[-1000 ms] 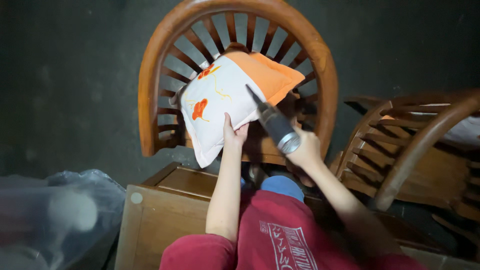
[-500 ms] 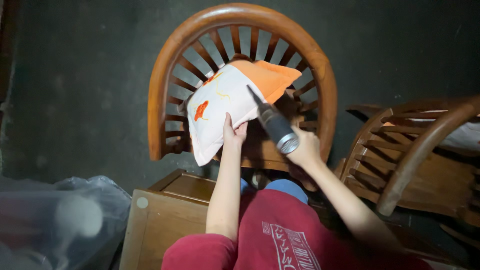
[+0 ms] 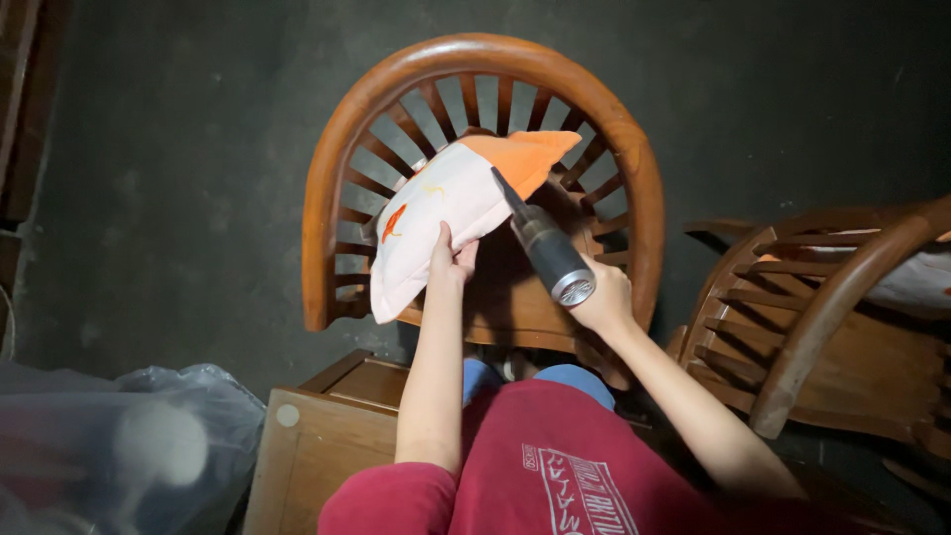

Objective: The person uses a handheld heat gun to iron an orange and white floral cushion. They systematically move the heat gun over the cushion's surface, flip it over to treat both sides, and place the finished cushion on a wooden chair.

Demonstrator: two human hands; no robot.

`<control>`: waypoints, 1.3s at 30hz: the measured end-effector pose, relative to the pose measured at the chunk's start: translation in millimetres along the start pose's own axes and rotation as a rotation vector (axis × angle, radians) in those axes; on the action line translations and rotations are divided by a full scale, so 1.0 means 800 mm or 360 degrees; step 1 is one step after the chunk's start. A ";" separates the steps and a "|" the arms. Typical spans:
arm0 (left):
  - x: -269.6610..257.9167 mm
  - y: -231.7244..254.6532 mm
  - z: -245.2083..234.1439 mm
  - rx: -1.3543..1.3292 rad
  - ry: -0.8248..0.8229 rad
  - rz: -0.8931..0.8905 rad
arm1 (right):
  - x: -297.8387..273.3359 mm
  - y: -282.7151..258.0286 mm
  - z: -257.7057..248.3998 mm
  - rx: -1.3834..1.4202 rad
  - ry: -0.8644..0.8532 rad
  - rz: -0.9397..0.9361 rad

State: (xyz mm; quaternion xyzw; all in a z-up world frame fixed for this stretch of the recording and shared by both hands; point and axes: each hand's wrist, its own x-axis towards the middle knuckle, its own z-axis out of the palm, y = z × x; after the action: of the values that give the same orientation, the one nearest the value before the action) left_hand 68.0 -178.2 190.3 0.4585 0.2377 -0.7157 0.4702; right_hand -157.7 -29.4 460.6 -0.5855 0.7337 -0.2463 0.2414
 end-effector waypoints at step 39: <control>0.010 0.059 0.044 0.0462 0.0166 0.0003 | -0.023 0.024 0.034 0.0113 0.0118 -0.0377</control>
State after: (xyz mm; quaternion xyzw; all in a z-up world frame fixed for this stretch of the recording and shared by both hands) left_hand 93.4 -230.2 203.7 0.5583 0.1554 -0.7173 0.3867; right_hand -151.3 -10.0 428.6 -0.6496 0.6586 -0.3205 0.2039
